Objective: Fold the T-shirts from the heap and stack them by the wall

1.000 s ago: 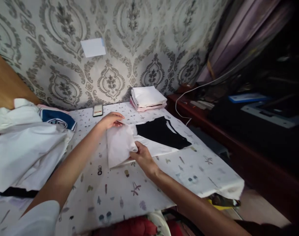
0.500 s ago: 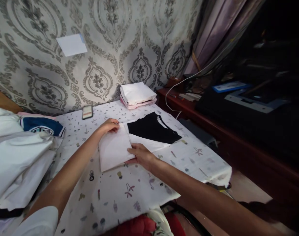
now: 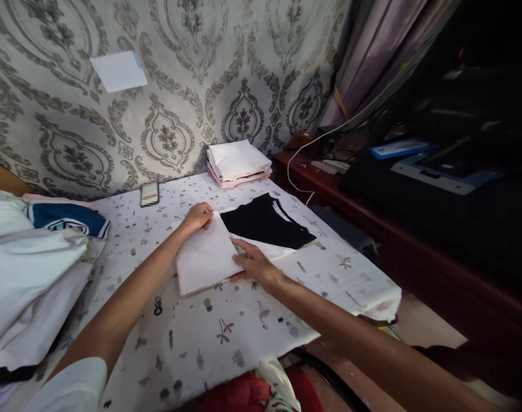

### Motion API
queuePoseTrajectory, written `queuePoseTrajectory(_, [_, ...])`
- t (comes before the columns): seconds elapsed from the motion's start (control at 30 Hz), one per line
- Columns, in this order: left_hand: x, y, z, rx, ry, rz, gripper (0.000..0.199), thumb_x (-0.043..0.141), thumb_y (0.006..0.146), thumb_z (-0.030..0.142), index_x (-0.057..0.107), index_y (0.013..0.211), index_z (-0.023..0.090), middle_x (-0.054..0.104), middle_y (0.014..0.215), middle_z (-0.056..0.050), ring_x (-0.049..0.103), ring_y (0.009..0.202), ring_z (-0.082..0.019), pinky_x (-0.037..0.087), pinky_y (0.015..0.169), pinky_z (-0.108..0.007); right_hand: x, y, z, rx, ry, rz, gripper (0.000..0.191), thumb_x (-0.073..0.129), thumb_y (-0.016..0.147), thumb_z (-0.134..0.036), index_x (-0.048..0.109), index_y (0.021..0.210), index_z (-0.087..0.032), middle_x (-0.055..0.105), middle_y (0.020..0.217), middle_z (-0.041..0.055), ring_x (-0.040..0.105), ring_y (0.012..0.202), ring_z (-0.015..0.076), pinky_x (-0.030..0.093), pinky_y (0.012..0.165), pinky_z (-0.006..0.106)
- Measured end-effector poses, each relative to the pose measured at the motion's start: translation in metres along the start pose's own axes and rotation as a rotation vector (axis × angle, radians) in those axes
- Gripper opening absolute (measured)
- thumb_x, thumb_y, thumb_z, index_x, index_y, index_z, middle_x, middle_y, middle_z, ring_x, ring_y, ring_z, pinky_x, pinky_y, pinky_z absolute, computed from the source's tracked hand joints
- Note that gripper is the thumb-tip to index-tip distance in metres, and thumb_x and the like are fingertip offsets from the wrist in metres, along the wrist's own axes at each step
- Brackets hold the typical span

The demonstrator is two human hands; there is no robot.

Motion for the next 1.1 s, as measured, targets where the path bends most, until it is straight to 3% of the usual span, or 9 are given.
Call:
queuePoseTrajectory(0.07, [-0.002,-0.013,0.001,0.041,0.020,0.044,0.028,0.055,0.086,0.017,0.057,0.113,0.019,0.062,0.071,0.004,0.058,0.053,-0.011,0.043,0.055,-0.022,-0.002,0.000,0.001,-0.016,0.010,0.000,0.061,0.061,0.073,-0.012,0.058,0.134,-0.019,0.054,0.062,-0.0063,0.058,0.061,0.0153,0.061,0.061,0.033])
queuePoseTrajectory(0.17, [-0.004,-0.052,0.003,0.218,0.091,0.082,0.032,0.053,0.090,0.021,0.053,0.122,0.023,0.068,0.087,-0.001,0.066,0.077,-0.015,0.050,0.073,-0.026,-0.005,0.003,0.001,-0.063,0.025,0.049,0.057,0.063,0.072,-0.014,0.059,0.129,-0.021,0.049,0.059,-0.0091,0.053,0.059,0.0127,0.058,0.061,0.028])
queuePoseTrajectory(0.33, [0.002,-0.144,-0.006,0.398,0.177,0.081,0.034,0.048,0.097,0.041,0.052,0.128,0.025,0.066,0.123,-0.010,0.063,0.112,-0.025,0.052,0.090,-0.037,-0.003,0.023,-0.005,-0.030,-0.015,0.131,0.051,0.067,0.080,-0.025,0.054,0.128,-0.021,0.066,0.081,-0.0007,0.064,0.071,0.0160,0.053,0.061,0.028])
queuePoseTrajectory(0.47, [0.014,-0.189,-0.022,0.574,0.389,0.108,0.041,0.057,0.093,0.043,0.053,0.129,0.023,0.064,0.127,-0.014,0.060,0.117,-0.032,0.047,0.102,-0.049,0.007,0.044,-0.010,-0.048,-0.072,0.181,0.049,0.068,0.076,-0.026,0.056,0.124,-0.020,0.065,0.088,0.0018,0.063,0.072,0.0162,0.051,0.062,0.028])
queuePoseTrajectory(0.6, [0.023,-0.197,-0.035,0.640,0.543,0.195,0.036,0.051,0.092,0.023,0.052,0.128,0.019,0.064,0.125,-0.016,0.060,0.114,-0.031,0.048,0.101,-0.051,0.015,0.057,-0.010,-0.217,-0.224,0.192,0.039,0.063,0.071,-0.020,0.063,0.110,-0.019,0.058,0.079,-0.0026,0.056,0.066,0.0132,0.048,0.063,0.025])
queuePoseTrajectory(0.7, [0.023,-0.199,-0.040,0.641,0.616,0.235,0.045,0.044,0.087,0.009,0.051,0.130,0.020,0.064,0.125,-0.015,0.059,0.116,-0.029,0.048,0.100,-0.048,0.011,0.063,-0.010,-0.392,-0.415,0.218,0.037,0.058,0.071,-0.017,0.066,0.107,-0.019,0.059,0.080,-0.0024,0.056,0.068,0.0126,0.047,0.066,0.025])
queuePoseTrajectory(0.83, [0.020,-0.204,-0.046,0.601,0.721,0.263,0.052,0.037,0.083,0.000,0.054,0.127,0.023,0.065,0.121,-0.013,0.061,0.110,-0.027,0.051,0.090,-0.043,0.000,0.063,-0.011,-0.431,-0.719,0.236,0.036,0.052,0.073,-0.011,0.069,0.104,-0.021,0.064,0.084,0.0000,0.060,0.075,0.0151,0.049,0.072,0.027])
queuePoseTrajectory(0.97, [0.022,-0.212,-0.049,0.600,0.767,0.241,0.050,0.037,0.081,-0.001,0.057,0.120,0.025,0.065,0.110,-0.011,0.059,0.096,-0.026,0.051,0.079,-0.041,0.002,0.052,-0.022,-0.439,-1.145,0.252,0.044,0.051,0.081,-0.010,0.066,0.121,-0.022,0.066,0.109,0.0075,0.065,0.086,0.0198,0.050,0.077,0.031])
queuePoseTrajectory(1.1, [0.023,-0.216,-0.037,0.602,0.786,0.192,0.030,0.042,0.088,0.009,0.060,0.107,0.025,0.064,0.097,-0.009,0.057,0.087,-0.027,0.047,0.074,-0.042,0.027,0.049,-0.039,-0.568,-1.426,0.246,0.040,0.046,0.092,-0.014,0.065,0.127,-0.018,0.059,0.130,0.0154,0.062,0.112,0.0273,0.050,0.088,0.035])
Point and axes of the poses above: each hand's wrist, its own y-axis towards the middle knuckle, its own x-axis out of the palm, z = x × y, the point moved 1 cm from there along y, towards the middle knuckle
